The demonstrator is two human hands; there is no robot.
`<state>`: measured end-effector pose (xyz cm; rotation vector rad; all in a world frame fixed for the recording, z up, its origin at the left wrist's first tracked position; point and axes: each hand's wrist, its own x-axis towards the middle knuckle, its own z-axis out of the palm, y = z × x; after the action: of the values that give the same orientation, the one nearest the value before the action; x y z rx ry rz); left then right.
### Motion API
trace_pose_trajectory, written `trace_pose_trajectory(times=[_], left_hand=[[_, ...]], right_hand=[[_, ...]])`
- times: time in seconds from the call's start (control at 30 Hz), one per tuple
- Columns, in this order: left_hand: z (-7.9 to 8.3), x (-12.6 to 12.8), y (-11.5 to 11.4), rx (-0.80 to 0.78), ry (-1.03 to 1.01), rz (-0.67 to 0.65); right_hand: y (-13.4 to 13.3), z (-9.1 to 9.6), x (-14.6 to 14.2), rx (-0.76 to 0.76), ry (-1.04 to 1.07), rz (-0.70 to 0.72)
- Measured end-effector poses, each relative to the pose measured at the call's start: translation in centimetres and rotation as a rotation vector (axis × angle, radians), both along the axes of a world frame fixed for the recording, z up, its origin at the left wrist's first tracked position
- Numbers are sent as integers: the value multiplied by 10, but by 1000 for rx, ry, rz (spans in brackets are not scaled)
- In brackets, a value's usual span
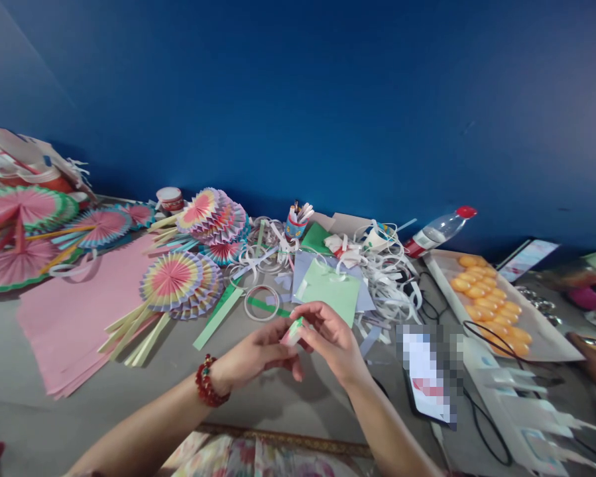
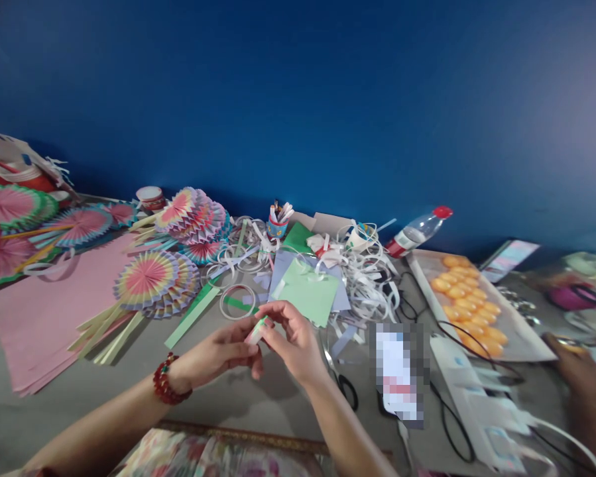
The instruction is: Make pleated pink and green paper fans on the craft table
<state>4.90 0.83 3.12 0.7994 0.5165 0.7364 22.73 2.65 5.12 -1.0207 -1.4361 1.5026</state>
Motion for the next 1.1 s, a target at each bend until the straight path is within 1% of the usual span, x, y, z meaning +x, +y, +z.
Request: trace_pose_trajectory(times=[0.07, 0.13, 0.17, 0.23, 0.3, 0.33, 0.4, 0.47, 0.6, 0.7, 0.77, 0.8, 0.87, 0.93, 1.0, 1.03, 1.1], left_hand=[[-2, -1, -1, 45, 65, 68], [-5, -3, -3, 158, 166, 132], [-6, -5, -4, 233, 248, 153], [-7, -9, -8, 411, 498, 182], [-8, -14, -12, 582, 785, 178], [-9, -16, -15, 660, 897, 170], [-12, -18, -20, 797, 1033, 148], [-16, -19, -24, 902, 1112, 115], [-22, -24, -23, 1044, 1216, 85], [-22, -35, -11, 1129, 1287, 157], [-22, -43, 0, 1172, 1416, 220], [-22, -46, 5, 1194, 1482, 234], [-23, -50, 13, 1234, 1558, 211], [-23, -50, 18, 1260, 1569, 175], [-22, -48, 19, 1279, 1524, 165], [-21, -46, 19, 1283, 1484, 170], [-18, -43, 18, 1281, 1373, 203]], right_hand=[[1, -3, 3, 63, -27, 6], [2, -6, 7, 110, -45, 33], [2, -8, 9, 134, -59, 51], [1, -12, 13, 199, -115, 96], [-1, -16, 17, 286, -235, 158], [-2, -20, 19, 331, -311, 199], [-6, -27, 21, 417, -457, 284], [-11, -37, 20, 485, -566, 340], [-16, -50, 15, 557, -742, 366], [-15, -49, 16, 577, -783, 412], [-11, -45, 20, 571, -767, 451], [-9, -43, 22, 563, -765, 464], [-5, -39, 28, 546, -782, 477], [-1, -35, 32, 547, -796, 479], [1, -31, 34, 576, -762, 455], [1, -29, 33, 590, -728, 415], [1, -26, 27, 592, -653, 278]])
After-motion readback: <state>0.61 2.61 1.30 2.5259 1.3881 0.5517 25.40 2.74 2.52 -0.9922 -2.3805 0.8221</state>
